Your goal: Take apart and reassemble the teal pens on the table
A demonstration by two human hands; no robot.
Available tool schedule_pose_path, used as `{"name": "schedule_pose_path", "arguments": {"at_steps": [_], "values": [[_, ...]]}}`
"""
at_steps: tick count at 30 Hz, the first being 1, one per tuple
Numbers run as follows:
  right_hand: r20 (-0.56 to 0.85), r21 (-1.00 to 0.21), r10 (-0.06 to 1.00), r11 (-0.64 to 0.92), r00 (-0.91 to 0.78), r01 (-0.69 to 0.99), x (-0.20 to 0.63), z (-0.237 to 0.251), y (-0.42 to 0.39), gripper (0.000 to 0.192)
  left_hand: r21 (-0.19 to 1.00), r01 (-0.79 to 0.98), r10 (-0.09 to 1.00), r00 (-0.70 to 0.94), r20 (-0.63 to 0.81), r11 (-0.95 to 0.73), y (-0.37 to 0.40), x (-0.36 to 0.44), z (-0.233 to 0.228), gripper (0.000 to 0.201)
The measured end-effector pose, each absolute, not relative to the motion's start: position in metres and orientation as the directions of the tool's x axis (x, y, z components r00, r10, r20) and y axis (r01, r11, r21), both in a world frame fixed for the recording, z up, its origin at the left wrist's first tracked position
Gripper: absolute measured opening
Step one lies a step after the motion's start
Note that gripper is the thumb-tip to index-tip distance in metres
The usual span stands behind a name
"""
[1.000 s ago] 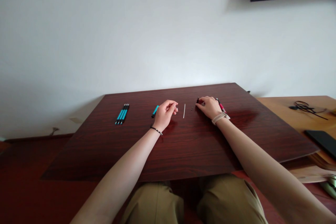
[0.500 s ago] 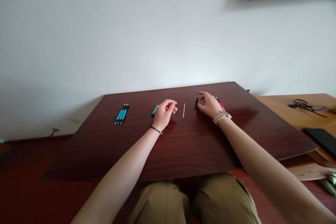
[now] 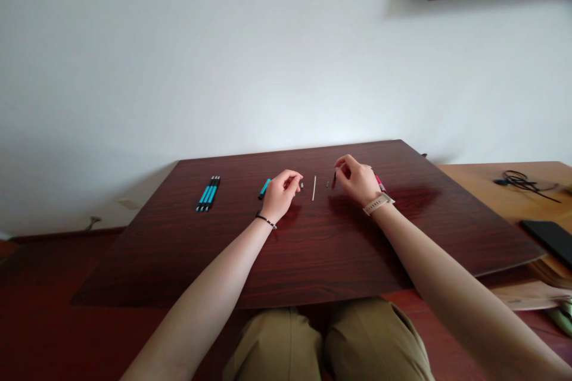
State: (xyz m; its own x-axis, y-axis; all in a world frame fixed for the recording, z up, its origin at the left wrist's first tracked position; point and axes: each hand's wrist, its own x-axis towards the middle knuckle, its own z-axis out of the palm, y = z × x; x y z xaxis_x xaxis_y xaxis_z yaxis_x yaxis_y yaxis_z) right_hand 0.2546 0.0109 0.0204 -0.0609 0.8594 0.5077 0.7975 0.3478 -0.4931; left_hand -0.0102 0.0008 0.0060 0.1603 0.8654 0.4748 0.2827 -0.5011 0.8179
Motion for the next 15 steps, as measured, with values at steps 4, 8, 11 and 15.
{"name": "schedule_pose_path", "arguments": {"at_steps": [4, 8, 11, 15], "values": [[0.409, -0.431, 0.895, 0.359, -0.175, 0.828, 0.252, 0.02, 0.009, 0.017, 0.679, 0.43, 0.803, 0.329, 0.496, -0.595, -0.004, -0.007, 0.006, 0.015], [0.337, -0.4, 0.924, 0.316, -0.183, 0.86, 0.255, 0.018, 0.011, 0.017, 0.573, 0.451, 0.724, 0.514, 0.461, -0.685, -0.008, -0.001, 0.005, 0.012], [0.299, -0.394, 0.935, 0.304, -0.191, 0.867, 0.255, 0.015, 0.013, 0.019, 0.484, 0.485, 0.682, 0.582, 0.443, -0.728, -0.008, 0.0, 0.002, 0.015], [0.254, -0.377, 0.946, 0.288, -0.201, 0.88, 0.255, 0.009, 0.017, 0.023, 0.404, 0.528, 0.664, 0.619, 0.42, -0.747, -0.007, -0.001, -0.002, 0.018]]}}
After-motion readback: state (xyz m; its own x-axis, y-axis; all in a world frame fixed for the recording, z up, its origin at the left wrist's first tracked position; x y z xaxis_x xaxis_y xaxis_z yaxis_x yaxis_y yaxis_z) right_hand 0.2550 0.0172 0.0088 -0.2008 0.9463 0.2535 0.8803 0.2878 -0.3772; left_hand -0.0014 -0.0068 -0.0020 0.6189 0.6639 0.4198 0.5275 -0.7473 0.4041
